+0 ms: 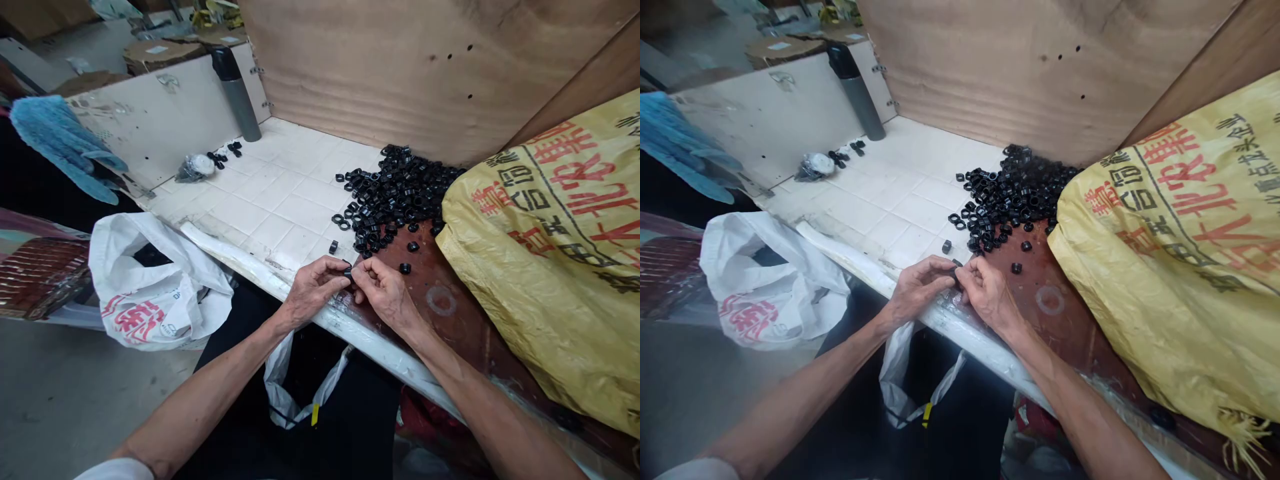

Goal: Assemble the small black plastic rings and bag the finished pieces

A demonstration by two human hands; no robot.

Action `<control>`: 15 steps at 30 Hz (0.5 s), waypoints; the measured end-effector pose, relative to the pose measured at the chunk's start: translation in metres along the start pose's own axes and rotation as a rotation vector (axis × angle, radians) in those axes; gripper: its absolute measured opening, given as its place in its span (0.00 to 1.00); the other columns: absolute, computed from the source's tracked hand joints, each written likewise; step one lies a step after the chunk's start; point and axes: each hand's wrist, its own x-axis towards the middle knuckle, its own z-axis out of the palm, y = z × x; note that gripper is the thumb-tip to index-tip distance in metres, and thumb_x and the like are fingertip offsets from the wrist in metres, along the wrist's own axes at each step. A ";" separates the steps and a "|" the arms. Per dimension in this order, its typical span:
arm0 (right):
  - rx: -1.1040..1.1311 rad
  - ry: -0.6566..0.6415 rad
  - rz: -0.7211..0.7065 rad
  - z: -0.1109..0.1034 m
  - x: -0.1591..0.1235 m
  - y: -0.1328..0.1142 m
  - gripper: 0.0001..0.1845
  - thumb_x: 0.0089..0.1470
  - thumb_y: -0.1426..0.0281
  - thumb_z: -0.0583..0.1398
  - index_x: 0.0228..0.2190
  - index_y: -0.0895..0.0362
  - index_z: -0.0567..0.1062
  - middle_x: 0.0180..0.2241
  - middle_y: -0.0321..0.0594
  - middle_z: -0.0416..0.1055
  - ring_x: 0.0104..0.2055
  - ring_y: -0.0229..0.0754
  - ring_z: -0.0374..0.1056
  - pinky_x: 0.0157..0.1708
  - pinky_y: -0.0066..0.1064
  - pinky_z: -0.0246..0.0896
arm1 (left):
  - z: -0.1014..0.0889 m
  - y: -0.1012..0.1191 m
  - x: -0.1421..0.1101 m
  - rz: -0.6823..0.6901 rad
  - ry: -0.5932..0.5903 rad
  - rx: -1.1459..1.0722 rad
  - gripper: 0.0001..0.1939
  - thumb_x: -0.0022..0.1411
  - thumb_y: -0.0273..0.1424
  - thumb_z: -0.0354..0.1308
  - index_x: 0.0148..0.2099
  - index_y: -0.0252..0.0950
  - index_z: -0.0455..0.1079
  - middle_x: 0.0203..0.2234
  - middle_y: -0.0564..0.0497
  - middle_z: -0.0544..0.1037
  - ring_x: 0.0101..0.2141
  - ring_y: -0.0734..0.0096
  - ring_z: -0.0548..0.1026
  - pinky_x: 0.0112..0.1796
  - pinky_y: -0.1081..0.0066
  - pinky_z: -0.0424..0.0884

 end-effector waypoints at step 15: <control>0.467 -0.028 0.344 0.007 -0.002 -0.001 0.15 0.52 0.58 0.64 0.27 0.57 0.70 0.17 0.30 0.63 0.18 0.33 0.56 0.18 0.25 0.50 | 0.000 -0.014 -0.007 0.413 -0.061 0.508 0.09 0.63 0.27 0.59 0.46 0.37 0.74 0.43 0.43 0.79 0.47 0.62 0.76 0.50 0.61 0.73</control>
